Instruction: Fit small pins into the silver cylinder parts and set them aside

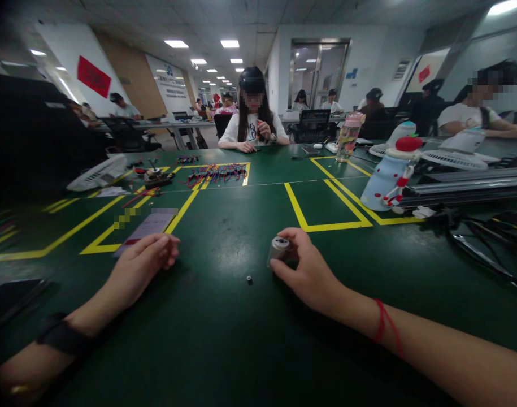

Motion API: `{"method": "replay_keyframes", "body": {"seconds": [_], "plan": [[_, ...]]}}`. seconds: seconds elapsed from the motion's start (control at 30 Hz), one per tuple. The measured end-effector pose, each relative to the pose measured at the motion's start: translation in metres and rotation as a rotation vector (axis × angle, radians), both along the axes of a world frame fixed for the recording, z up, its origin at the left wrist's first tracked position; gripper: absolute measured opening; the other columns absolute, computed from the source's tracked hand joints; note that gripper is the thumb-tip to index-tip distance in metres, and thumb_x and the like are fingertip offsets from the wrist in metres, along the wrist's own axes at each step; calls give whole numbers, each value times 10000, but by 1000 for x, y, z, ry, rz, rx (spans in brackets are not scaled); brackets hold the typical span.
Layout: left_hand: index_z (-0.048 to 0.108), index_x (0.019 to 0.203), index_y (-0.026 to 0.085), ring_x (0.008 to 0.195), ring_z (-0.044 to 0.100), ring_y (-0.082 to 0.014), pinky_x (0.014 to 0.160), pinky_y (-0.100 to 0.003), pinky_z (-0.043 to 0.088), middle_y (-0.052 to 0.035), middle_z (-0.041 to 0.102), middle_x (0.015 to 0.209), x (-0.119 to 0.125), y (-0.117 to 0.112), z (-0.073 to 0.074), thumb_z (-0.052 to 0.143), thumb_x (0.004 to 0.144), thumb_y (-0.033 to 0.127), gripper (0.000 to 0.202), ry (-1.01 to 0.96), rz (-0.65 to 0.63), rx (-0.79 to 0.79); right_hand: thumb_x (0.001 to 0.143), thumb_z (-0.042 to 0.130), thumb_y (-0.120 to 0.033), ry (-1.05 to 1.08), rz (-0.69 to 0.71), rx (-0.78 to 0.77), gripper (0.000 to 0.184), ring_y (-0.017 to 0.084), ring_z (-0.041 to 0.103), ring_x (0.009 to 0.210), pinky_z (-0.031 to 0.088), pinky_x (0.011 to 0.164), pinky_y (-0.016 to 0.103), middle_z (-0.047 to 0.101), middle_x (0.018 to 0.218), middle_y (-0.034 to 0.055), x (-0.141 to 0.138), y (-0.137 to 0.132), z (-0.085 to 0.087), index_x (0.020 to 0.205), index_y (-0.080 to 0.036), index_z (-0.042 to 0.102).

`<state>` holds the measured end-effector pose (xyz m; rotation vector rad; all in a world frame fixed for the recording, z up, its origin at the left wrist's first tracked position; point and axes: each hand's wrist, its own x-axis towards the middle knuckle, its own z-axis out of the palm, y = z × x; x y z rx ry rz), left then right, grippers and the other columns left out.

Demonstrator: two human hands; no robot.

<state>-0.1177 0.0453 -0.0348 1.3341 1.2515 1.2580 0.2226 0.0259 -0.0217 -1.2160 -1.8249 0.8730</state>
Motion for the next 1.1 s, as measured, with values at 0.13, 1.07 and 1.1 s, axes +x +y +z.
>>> {"method": "replay_keyframes", "body": {"seconds": [0.13,1.07,1.1], "plan": [[669,888,196,611,546,-127,545,-230,428,4,613,728,2,0,1,574,861,344,178,-17,15,-13,734,670,-456,-89,-265,28,552,194,609,959,521,845,353,592,1089,105,64,-1,4,1155,-197,424],[698,859,175,647,577,-147,606,-272,472,-31,666,809,1,-5,3,613,833,350,196,12,21,-26,894,512,-372,-442,185,232,217,138,565,910,459,806,305,625,983,42,-7,10,24,942,-216,655],[697,859,176,646,578,-145,606,-270,472,-29,665,809,1,-4,3,611,835,349,195,-2,22,-33,899,499,-392,-461,72,280,236,143,569,916,456,804,308,624,1003,49,13,9,33,966,-219,646]]}}
